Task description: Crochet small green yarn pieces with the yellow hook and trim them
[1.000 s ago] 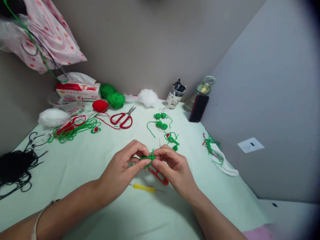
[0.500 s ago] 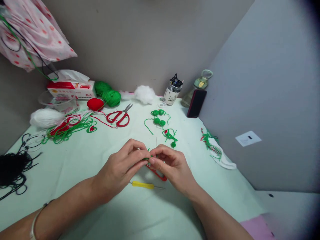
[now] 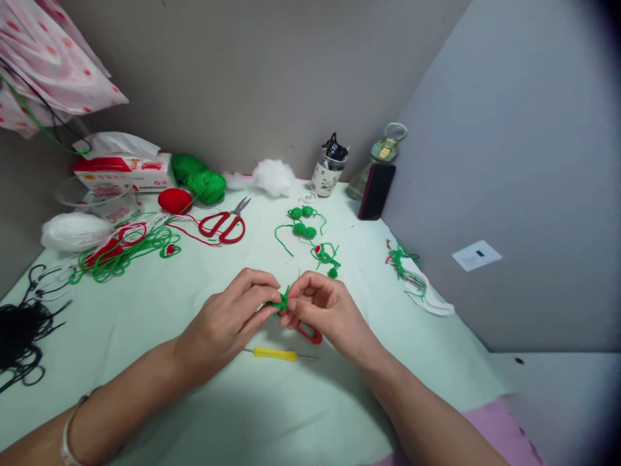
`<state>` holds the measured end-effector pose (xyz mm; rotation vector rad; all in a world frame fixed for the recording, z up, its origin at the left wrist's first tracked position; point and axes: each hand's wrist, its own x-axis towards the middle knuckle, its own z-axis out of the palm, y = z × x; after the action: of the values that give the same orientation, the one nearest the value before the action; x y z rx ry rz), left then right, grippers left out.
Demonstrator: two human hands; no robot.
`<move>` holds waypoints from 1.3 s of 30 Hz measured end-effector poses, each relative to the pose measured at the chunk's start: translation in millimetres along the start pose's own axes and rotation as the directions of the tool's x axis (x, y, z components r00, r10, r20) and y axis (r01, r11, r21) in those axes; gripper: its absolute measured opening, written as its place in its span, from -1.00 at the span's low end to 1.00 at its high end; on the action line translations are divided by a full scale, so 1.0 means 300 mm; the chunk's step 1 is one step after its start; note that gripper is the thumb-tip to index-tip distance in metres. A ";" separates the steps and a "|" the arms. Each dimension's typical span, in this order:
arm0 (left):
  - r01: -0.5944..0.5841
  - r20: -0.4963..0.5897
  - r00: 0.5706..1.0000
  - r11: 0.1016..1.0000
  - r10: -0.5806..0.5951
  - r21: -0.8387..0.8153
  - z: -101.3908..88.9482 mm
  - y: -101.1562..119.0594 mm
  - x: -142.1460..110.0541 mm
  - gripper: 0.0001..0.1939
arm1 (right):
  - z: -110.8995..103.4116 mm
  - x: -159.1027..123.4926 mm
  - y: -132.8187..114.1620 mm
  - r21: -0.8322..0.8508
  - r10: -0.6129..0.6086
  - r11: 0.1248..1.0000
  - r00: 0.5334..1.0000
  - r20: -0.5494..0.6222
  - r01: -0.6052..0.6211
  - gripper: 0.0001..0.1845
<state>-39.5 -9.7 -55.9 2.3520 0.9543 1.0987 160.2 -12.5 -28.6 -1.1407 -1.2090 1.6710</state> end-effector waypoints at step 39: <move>0.450 -0.001 0.850 0.727 -0.527 -0.519 0.003 0.066 0.037 -0.83 | 0.003 -0.023 -0.011 -0.272 -0.176 0.947 0.984 0.010 0.172 -0.80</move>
<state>-25.3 -15.7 -39.1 1.4896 1.0966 1.1337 161.7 -18.2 -23.6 -1.1682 -1.5190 1.3920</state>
